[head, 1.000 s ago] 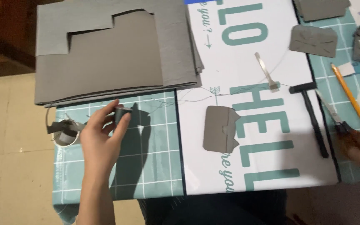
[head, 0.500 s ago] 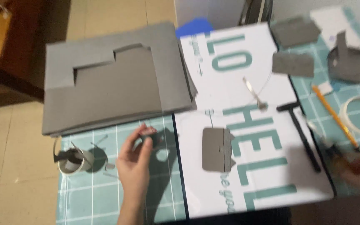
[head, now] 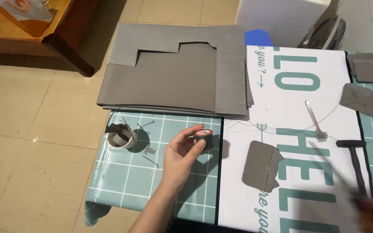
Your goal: Preparing thread for leatherwork by pulling it from a spool, cutting it to length with scissors, and threading a needle.
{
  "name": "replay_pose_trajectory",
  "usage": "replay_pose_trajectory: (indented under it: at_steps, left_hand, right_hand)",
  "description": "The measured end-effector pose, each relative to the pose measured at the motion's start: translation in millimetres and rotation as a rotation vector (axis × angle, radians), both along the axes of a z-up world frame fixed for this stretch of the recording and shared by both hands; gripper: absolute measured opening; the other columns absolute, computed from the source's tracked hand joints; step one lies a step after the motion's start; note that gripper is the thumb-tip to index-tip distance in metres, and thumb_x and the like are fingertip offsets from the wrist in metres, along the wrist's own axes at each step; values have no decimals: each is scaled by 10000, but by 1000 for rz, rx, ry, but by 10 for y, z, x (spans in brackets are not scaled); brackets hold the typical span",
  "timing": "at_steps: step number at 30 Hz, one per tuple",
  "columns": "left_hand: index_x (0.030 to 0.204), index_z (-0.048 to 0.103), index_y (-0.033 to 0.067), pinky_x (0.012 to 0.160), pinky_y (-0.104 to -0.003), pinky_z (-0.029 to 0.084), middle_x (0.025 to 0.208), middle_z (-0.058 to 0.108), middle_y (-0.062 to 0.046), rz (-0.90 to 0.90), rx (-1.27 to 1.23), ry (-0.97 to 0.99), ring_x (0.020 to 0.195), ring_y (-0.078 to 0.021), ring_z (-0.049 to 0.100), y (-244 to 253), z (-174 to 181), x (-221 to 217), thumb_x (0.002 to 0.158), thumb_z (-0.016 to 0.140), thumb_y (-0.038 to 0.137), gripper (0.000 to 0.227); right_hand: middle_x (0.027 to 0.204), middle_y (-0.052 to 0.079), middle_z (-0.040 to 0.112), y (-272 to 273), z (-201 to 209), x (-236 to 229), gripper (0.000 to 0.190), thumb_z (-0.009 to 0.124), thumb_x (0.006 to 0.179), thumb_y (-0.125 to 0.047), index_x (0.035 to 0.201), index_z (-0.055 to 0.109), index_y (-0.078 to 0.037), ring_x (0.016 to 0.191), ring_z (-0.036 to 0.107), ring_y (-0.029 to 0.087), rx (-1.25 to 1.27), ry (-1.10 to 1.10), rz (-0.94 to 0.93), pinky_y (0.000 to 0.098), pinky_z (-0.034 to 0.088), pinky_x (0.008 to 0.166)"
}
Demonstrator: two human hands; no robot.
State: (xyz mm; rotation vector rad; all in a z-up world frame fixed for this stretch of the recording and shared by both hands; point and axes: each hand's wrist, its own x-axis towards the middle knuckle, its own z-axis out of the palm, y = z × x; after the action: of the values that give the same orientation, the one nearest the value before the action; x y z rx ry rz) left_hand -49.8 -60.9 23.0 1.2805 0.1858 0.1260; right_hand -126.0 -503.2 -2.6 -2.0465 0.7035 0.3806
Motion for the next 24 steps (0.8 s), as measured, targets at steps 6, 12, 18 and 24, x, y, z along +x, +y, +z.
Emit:
replay_pose_trajectory:
  at_steps: [6,12,18,24]
  left_hand:
    - [1312,639,0,985,-277,571,1173,679,-88,-22,-83,-97,1105,-156,639,12,-33,-54,789,846,64,566]
    - [1151,632,95,935,-288,544,1186,630,-77,87,-13,-188,1110,-179,640,-18,-26,-97,783,858,6,442]
    - [1144,657,81,854,-254,518,1144,603,-80,55,143,-279,1081,-178,594,-62,57,-113,779,884,102,431]
    - [1188,643,54,1007,-331,574,1197,613,-103,-106,-47,-283,1154,-211,613,-26,-6,-122,795,855,15,449]
  right_hand:
    - [661,-195,666,1422,174,342,274,966,712,-567,772,757,-401,566,565,-6,-415,208,850,150,527,605]
    - [676,-40,512,1880,394,252,355,969,821,-387,858,694,-165,612,475,69,16,95,702,225,379,604]
    - [554,-45,601,2129,583,331,368,886,837,-454,814,649,-174,530,485,96,-94,34,737,242,408,559]
    - [592,-36,628,2209,563,394,393,803,883,-458,766,574,-161,545,523,132,-100,25,763,258,440,595]
